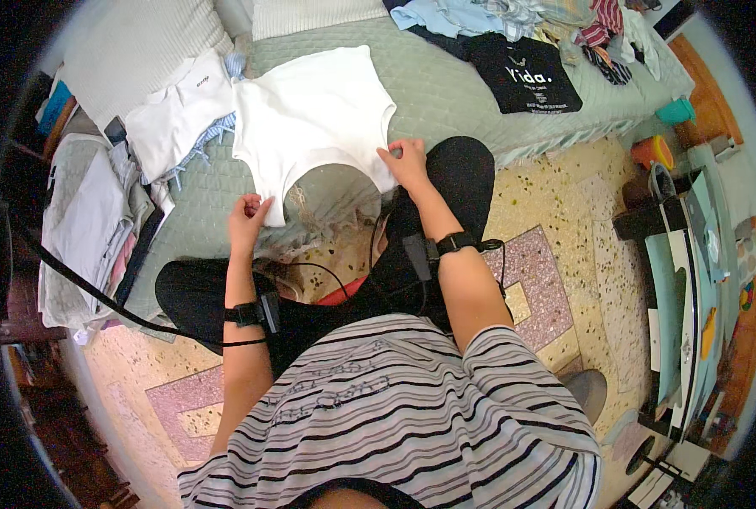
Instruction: Folding various items of laundry including a pink shirt, grey trousers, and a white top on a bed.
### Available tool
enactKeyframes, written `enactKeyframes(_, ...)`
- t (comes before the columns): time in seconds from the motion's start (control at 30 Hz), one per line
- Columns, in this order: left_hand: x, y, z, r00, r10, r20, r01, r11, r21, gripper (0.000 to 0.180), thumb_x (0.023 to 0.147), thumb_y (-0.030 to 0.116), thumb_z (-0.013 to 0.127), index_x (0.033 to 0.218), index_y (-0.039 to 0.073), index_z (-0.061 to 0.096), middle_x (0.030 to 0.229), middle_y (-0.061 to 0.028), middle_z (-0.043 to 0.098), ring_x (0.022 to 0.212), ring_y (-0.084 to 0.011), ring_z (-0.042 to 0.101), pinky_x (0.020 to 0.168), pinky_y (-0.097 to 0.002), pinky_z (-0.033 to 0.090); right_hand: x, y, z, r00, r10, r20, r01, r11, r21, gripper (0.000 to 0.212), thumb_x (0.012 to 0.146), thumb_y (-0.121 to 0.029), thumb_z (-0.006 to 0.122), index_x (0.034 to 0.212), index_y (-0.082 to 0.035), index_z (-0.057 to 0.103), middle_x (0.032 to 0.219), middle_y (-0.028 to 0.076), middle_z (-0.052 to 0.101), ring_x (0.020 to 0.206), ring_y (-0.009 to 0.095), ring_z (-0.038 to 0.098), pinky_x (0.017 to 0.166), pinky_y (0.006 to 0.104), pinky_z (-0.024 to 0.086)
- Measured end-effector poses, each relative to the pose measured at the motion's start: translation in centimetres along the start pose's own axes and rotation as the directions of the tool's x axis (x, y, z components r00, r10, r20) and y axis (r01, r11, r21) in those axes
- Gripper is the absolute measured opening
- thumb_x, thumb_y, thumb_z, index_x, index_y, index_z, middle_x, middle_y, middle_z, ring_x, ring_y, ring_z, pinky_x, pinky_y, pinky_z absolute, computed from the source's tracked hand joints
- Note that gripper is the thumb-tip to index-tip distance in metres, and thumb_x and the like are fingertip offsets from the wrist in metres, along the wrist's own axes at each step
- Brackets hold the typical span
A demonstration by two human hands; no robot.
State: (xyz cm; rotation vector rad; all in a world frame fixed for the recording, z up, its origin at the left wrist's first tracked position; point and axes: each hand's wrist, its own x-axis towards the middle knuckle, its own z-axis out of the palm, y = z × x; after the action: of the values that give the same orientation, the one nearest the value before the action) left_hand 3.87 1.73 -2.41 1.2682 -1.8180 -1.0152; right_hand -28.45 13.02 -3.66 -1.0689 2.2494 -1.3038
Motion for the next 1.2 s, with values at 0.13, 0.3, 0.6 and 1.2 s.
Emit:
enactKeyframes(0.13, 0.2, -1.0, -0.1, 1.0, 0.012, 0.029, -0.013, 0.999, 0.051, 0.024, 0.075, 0.019, 0.073, 0.083, 0.004, 0.056, 0.066, 0.0032, 0.05, 0.057, -0.0059, 0.042, 0.053, -0.0212, 0.038, 0.0, 0.5, 0.5, 1.0, 0.011, -0.025, -0.012, 0.999, -0.046, 0.042, 0.07, -0.04, 0.072, 0.09, -0.004, 0.06, 0.102, 0.014, 0.045, 0.088, 0.025, 0.05, 0.081, 0.034, 0.043)
enactKeyframes(0.3, 0.6, -1.8, -0.3, 0.999, 0.007, 0.05, -0.009, 0.999, 0.034, 0.022, 0.074, 0.019, 0.071, 0.078, 0.003, 0.055, 0.065, 0.0004, 0.048, 0.059, -0.0087, 0.044, 0.056, -0.0236, 0.039, 0.7, 1.3, 0.7, 0.999, -0.034, 0.017, 0.035, 0.994, -0.1, 0.042, 0.07, -0.039, 0.071, 0.088, -0.003, 0.058, 0.103, 0.017, 0.045, 0.096, 0.03, 0.047, 0.084, 0.0369, 0.041)
enactKeyframes(0.6, -0.3, -0.8, -3.8, 0.945, -0.281, 0.166, 0.313, 0.924, -0.22, 0.014, 0.079, 0.01, 0.063, 0.073, 0.007, 0.05, 0.063, 0.0016, 0.048, 0.051, -0.0086, 0.045, 0.045, -0.0236, 0.036, 0.9, 0.9, -1.7, 0.97, 0.03, 0.239, 0.013, 0.984, -0.175, 0.035, 0.069, -0.03, 0.065, 0.081, 0.002, 0.056, 0.085, 0.02, 0.056, 0.08, 0.032, 0.055, 0.072, 0.0383, 0.045)
enactKeyframes(1.2, 10.8, 1.7, -3.3, 0.998, -0.025, 0.055, 0.015, 0.984, 0.178, 0.047, 0.07, 0.033, 0.076, 0.09, -0.002, 0.052, 0.078, -0.012, 0.059, 0.071, -0.0212, 0.057, 0.064, -0.031, 0.047, 11.9, -5.4, -1.5, 0.986, -0.008, 0.165, 0.07, 0.924, -0.375, 0.055, 0.077, -0.037, 0.066, 0.111, 0.002, 0.049, 0.097, 0.019, 0.062, 0.091, 0.033, 0.06, 0.079, 0.0378, 0.046)
